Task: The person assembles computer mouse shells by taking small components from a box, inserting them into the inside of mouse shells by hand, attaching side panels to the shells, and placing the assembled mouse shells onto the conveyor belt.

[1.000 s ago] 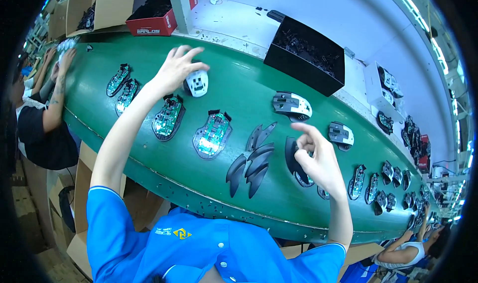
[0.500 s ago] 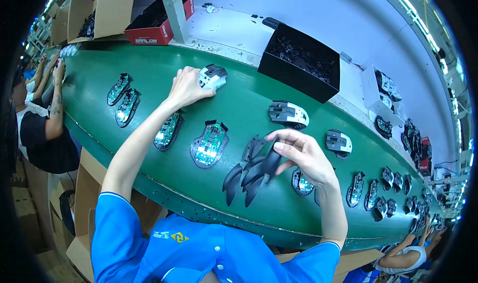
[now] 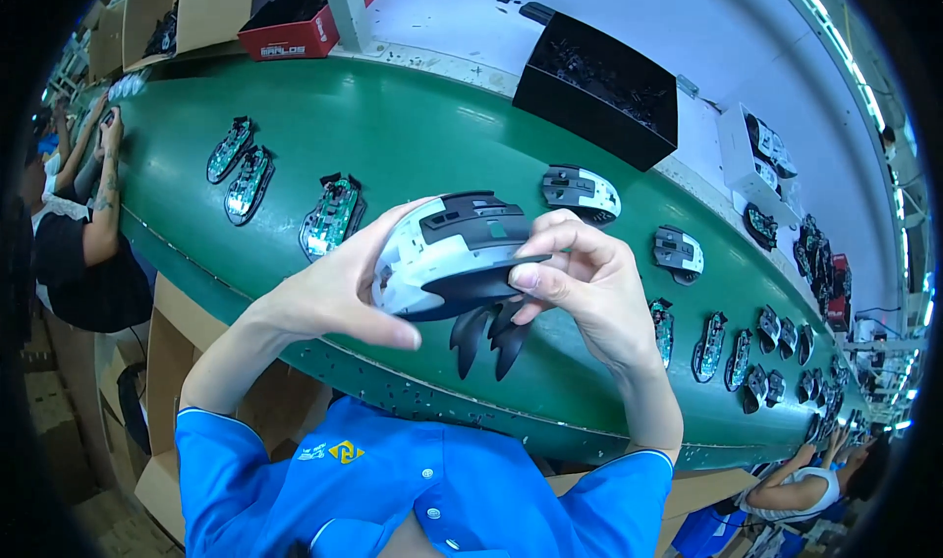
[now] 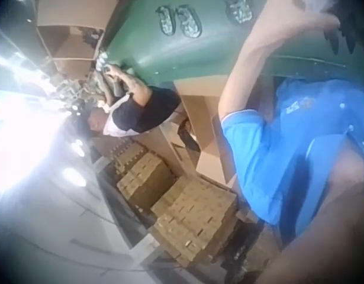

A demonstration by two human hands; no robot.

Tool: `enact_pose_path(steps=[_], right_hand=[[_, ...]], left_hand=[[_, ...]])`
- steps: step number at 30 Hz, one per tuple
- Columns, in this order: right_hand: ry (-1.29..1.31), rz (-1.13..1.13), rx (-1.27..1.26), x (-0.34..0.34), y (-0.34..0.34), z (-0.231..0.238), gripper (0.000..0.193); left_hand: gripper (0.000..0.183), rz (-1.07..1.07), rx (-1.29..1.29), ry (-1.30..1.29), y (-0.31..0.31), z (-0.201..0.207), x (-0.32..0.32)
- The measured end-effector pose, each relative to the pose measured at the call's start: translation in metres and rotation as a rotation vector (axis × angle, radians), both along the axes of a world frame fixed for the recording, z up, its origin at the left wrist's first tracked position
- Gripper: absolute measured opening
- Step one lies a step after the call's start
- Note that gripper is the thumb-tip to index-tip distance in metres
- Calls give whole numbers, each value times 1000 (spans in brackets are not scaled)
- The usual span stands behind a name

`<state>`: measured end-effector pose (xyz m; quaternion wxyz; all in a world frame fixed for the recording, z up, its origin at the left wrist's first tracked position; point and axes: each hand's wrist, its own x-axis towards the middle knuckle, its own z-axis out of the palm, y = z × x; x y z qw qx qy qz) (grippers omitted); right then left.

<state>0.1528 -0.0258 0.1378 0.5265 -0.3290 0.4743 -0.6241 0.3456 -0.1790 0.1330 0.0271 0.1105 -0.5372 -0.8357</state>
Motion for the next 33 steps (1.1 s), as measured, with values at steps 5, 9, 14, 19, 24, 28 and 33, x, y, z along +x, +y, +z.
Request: enact_pose_path(steps=[5, 9, 14, 19, 24, 28, 33], right_hand=[[89, -53, -43, 12, 7, -6, 13], [175, -45, -27, 13, 6, -5, 13], [216, -86, -45, 22, 7, -6, 15], [196, -103, -35, 27, 7, -6, 36], [285, 36, 8, 16, 5, -8, 68], [239, 160, -6, 18, -2, -8, 106], [-24, 277, -190, 19, -9, -31, 97]], left_hand=[[110, 36, -350, 33, 6, -4, 9], [109, 62, -536, 4, 8, -6, 11], [103, 136, -606, 17, 16, -10, 17], [92, 209, -865, -45, 20, -7, 20], [86, 230, -941, 12, 25, -1, 20], [87, 233, -928, 43, 29, -4, 16], [81, 281, -1052, 171, 31, -2, 13]])
